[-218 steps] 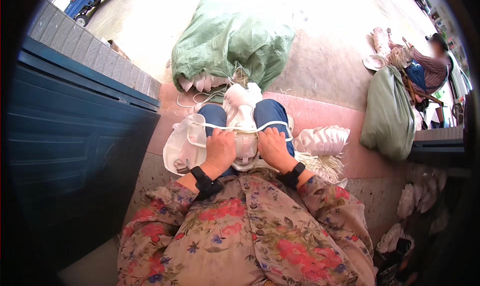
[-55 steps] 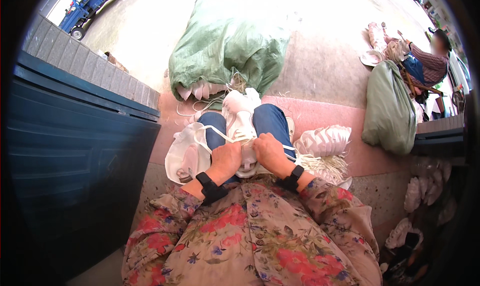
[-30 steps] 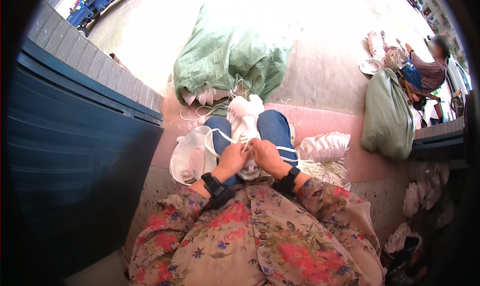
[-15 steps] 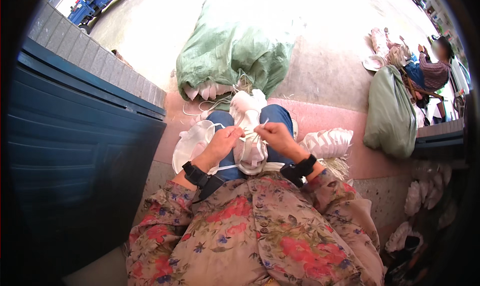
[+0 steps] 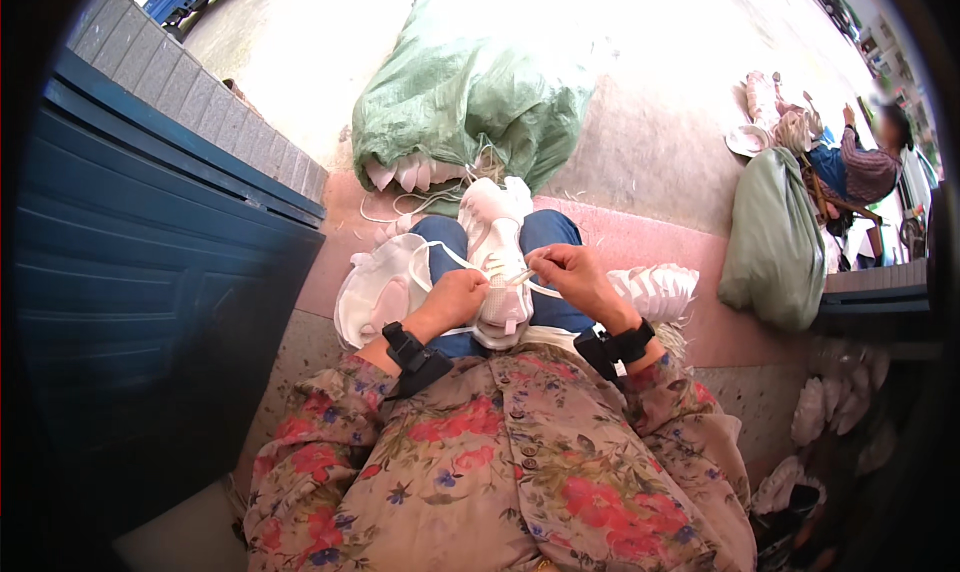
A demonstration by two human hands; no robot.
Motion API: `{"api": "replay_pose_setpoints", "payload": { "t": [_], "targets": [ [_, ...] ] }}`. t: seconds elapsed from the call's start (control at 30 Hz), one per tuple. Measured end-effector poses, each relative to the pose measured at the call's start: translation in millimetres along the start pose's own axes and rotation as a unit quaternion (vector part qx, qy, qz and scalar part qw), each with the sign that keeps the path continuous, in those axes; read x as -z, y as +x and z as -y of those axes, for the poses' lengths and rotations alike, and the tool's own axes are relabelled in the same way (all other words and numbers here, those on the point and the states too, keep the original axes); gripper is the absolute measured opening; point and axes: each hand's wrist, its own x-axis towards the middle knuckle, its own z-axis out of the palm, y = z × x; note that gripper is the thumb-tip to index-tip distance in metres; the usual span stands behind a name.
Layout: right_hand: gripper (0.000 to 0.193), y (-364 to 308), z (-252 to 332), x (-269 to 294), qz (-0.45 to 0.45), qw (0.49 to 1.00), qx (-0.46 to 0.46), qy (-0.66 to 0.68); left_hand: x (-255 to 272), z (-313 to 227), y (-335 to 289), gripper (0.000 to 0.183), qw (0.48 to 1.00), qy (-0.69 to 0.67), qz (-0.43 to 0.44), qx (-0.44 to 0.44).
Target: The recorder is lacing white shoes while sitting on the floor outside a building.
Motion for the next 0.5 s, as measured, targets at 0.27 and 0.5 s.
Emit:
{"api": "replay_pose_setpoints", "payload": {
  "t": [0.27,0.5],
  "targets": [
    [0.020,3,4,-11,0.041,0.999,-0.024,-0.022,-14,-10,15,0.022,0.996,0.079,0.030,-0.028],
    [0.019,23,25,-15,0.120,0.972,0.083,-0.184,-21,-23,4,0.020,0.985,0.146,-0.070,-0.055]
  ]
}}
